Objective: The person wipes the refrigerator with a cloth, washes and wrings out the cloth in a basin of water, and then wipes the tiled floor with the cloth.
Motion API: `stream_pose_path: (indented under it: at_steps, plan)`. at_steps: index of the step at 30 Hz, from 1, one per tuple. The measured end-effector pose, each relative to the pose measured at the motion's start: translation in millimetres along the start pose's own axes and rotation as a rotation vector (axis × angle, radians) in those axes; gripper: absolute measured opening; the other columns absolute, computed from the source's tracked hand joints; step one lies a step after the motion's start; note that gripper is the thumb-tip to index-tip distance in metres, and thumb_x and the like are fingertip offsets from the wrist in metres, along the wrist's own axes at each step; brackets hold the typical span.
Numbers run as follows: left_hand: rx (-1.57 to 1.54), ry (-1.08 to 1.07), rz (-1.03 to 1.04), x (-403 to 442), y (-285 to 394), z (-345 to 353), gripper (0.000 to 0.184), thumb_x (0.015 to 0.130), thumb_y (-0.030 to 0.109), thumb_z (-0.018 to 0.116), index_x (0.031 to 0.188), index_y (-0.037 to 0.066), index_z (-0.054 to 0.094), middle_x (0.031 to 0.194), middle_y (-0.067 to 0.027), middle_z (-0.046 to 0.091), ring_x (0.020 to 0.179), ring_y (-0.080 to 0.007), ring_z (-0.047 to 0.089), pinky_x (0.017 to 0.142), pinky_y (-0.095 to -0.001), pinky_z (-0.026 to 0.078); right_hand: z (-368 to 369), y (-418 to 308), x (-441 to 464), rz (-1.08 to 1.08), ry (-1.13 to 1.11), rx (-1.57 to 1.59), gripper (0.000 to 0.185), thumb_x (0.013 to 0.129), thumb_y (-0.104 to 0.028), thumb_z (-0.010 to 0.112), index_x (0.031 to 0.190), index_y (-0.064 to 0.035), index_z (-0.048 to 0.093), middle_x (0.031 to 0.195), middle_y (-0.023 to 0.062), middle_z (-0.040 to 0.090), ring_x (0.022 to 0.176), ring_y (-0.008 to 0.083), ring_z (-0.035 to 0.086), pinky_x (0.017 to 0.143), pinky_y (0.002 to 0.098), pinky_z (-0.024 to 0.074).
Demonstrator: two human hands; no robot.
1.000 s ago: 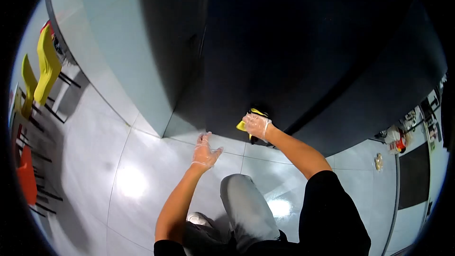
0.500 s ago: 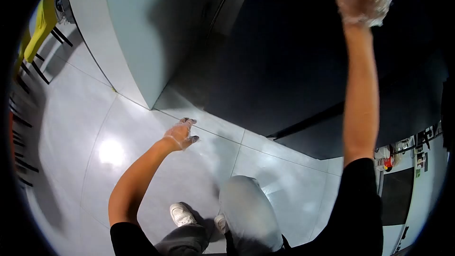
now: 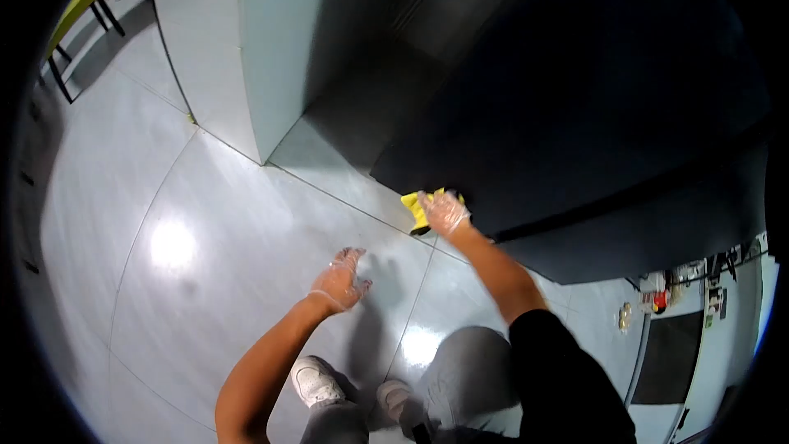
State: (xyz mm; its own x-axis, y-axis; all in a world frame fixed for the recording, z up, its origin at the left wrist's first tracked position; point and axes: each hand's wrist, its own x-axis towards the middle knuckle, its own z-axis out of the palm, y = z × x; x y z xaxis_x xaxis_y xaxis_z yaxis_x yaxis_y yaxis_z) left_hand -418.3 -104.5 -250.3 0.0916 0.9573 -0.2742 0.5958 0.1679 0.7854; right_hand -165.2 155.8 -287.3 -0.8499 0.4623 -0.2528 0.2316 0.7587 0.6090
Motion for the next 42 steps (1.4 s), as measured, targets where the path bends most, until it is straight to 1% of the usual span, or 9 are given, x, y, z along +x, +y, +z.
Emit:
stream_pose_path:
  at_steps: [2,4,9,14,16,19,28,34,42]
  plan:
    - [-0.047,0.034,0.022,7.3,-4.3,3.5,0.072,0.093,0.028,0.069,0.15,0.001,0.035,0.152,-0.0283,0.041,0.138,-0.0453,0.045,0.114,-0.0473,0.04,-44.1,51.5,-28.5,-0.027,0.257,-0.036,0.057,0.098,-0.021,0.059,0.15,-0.0033,0.044,0.106,0.0124,0.072,0.099,0.0223,0.067,0.08,0.0379,0.0508]
    - [-0.122,0.03,-0.025,15.7,-4.3,3.4,0.071,0.092,0.028,0.07,0.15,0.001,0.037,0.15,-0.0287,0.044,0.138,-0.0449,0.045,0.114,-0.0469,0.04,-187.1,105.4,-45.5,0.247,-0.105,-0.079,0.061,0.096,-0.028,0.064,0.149,-0.0062,0.044,0.112,0.0117,0.07,0.091,0.0211,0.066,0.074,0.0396,0.0517]
    - [-0.237,0.034,-0.087,36.0,-24.4,21.5,0.071,0.091,0.027,0.072,0.149,0.002,0.04,0.149,-0.0275,0.045,0.138,-0.0433,0.045,0.114,-0.045,0.041,-327.3,267.2,-84.3,0.574,1.001,-0.392,0.068,0.078,0.001,0.076,0.143,-0.0075,0.058,0.151,0.0161,0.049,0.132,0.0329,0.053,0.111,0.0443,0.0439]
    - [-0.173,0.074,-0.028,47.1,-40.1,34.3,0.072,0.09,0.026,0.074,0.149,0.001,0.04,0.148,-0.027,0.046,0.132,-0.0412,0.051,0.109,-0.0443,0.045,-332.0,259.3,-21.9,0.736,1.246,-0.471,0.073,0.073,-0.008,0.076,0.143,-0.0055,0.057,0.143,0.0157,0.056,0.13,0.0345,0.054,0.108,0.0445,0.044]
    - [-0.085,0.108,0.025,49.2,-51.4,41.3,0.074,0.089,0.024,0.076,0.148,-0.003,0.04,0.144,-0.0292,0.048,0.118,-0.0393,0.063,0.099,-0.0433,0.053,-277.1,210.8,10.8,0.665,1.082,-0.293,0.068,0.079,-0.011,0.073,0.144,-0.0038,0.054,0.147,0.0163,0.056,0.129,0.0334,0.056,0.105,0.0439,0.045]
    - [-0.217,0.084,-0.062,36.8,-50.6,31.5,0.072,0.091,0.023,0.074,0.149,-0.002,0.039,0.146,-0.0291,0.045,0.118,-0.0404,0.064,0.099,-0.0442,0.053,-173.9,103.9,63.1,0.234,0.627,-0.132,0.055,0.092,-0.01,0.065,0.145,-0.0038,0.052,0.105,0.0076,0.07,0.077,0.0187,0.063,0.072,0.0405,0.0529]
    - [-0.313,0.248,-0.096,1.8,-70.2,17.6,0.065,0.093,0.032,0.066,0.146,0.002,0.043,0.146,-0.0261,0.047,0.135,-0.0432,0.046,0.111,-0.048,0.042,-25.4,1.3,45.1,-0.053,-0.08,0.087,0.069,0.103,-0.021,0.054,0.161,0.0001,0.023,0.118,0.0165,0.069,0.112,0.0227,0.064,0.101,0.036,0.0458]
    - [-0.383,0.284,0.022,37.4,-76.6,49.5,0.066,0.088,0.023,0.074,0.143,0.0,0.046,0.135,-0.0256,0.053,0.1,-0.0336,0.065,0.089,-0.0415,0.054,-307.4,215.3,-74.1,0.16,0.264,-0.278,0.073,0.096,-0.029,0.068,0.156,-0.0049,0.035,0.102,0.0112,0.073,0.073,0.021,0.069,0.076,0.0368,0.0591]
    - [-0.386,0.246,0.091,70.0,-67.7,62.0,0.066,0.086,0.016,0.076,0.143,-0.001,0.048,0.133,-0.0249,0.054,0.094,-0.0314,0.066,0.088,-0.039,0.055,-509.4,392.9,-82.3,0.591,1.125,-0.562,0.073,0.073,0.006,0.067,0.145,-0.0009,0.054,0.145,0.0177,0.058,0.126,0.0352,0.061,0.114,0.0408,0.0441]
